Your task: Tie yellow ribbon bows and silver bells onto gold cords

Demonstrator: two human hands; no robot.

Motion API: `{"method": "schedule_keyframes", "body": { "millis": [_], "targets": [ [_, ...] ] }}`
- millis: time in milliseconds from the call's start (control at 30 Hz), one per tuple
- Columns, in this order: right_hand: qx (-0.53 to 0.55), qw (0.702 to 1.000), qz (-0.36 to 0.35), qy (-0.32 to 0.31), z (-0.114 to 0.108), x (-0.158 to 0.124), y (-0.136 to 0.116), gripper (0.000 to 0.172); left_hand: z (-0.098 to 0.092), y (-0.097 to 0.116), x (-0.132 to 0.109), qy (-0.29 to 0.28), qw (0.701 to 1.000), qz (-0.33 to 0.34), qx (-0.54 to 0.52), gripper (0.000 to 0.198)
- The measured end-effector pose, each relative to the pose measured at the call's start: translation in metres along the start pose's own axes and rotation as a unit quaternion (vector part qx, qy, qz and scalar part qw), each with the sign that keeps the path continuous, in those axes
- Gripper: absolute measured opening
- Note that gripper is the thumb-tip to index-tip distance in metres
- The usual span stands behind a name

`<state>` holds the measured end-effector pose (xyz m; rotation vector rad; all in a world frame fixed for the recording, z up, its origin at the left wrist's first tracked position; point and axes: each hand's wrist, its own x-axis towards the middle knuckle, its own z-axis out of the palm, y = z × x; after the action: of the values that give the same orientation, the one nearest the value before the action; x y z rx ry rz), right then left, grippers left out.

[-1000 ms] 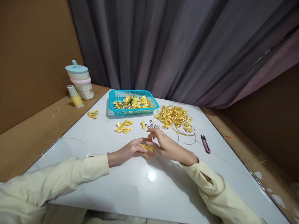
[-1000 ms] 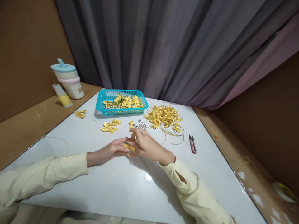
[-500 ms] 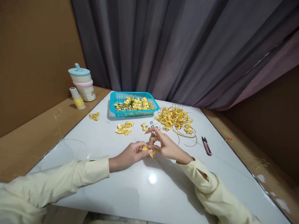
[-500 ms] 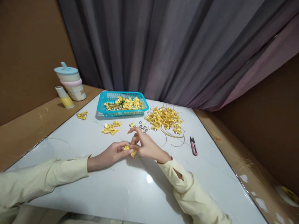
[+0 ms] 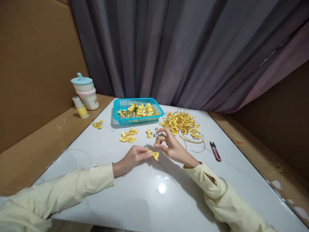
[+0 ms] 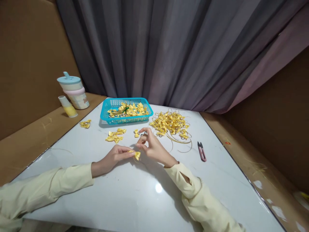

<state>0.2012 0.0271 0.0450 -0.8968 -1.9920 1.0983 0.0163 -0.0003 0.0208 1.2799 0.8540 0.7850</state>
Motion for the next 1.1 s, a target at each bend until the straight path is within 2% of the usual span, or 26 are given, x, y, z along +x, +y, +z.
{"method": "schedule_keyframes", "body": {
  "millis": [100, 233, 333, 400, 567, 667, 800, 867, 967, 1100],
  "targets": [
    [-0.018, 0.999, 0.043, -0.018, -0.003, 0.003, 0.003, 0.026, 0.000, -0.002, 0.001, 0.005, 1.000, 0.001, -0.029, 0.025],
    [-0.092, 0.991, 0.044, -0.089, -0.003, 0.004, 0.005, 0.041, 0.000, -0.005, 0.002, 0.003, 0.999, 0.011, -0.031, 0.027],
    [-0.051, 0.986, 0.055, -0.148, 0.001, 0.002, 0.004, 0.044, 0.000, -0.006, 0.002, -0.008, 1.000, 0.002, -0.022, 0.028],
    [-0.023, 0.986, 0.072, -0.151, 0.005, 0.000, 0.003, 0.044, -0.001, -0.005, 0.002, -0.016, 1.000, -0.005, -0.017, 0.029],
    [-0.012, 0.993, 0.074, -0.088, 0.013, -0.002, 0.003, 0.040, -0.001, -0.006, 0.004, -0.030, 0.999, -0.014, -0.026, 0.030],
    [-0.008, 0.997, 0.069, -0.031, 0.009, 0.001, 0.007, 0.039, -0.001, -0.009, 0.004, -0.036, 0.998, -0.024, -0.035, 0.029],
    [-0.001, 0.994, 0.065, 0.090, -0.018, 0.009, 0.011, 0.044, 0.000, -0.011, 0.004, -0.068, 0.996, -0.029, -0.054, 0.025],
    [-0.003, 0.989, 0.066, 0.130, -0.035, 0.011, 0.011, 0.044, 0.000, -0.009, 0.004, -0.072, 0.995, -0.031, -0.056, 0.024],
    [-0.024, 0.986, 0.068, 0.151, -0.053, 0.011, 0.010, 0.045, 0.000, -0.006, 0.004, -0.056, 0.996, -0.044, -0.060, 0.025],
    [-0.059, 0.982, 0.079, 0.158, -0.055, 0.010, 0.009, 0.042, 0.000, -0.006, 0.004, -0.055, 0.996, -0.042, -0.051, 0.026]
  ]
}}
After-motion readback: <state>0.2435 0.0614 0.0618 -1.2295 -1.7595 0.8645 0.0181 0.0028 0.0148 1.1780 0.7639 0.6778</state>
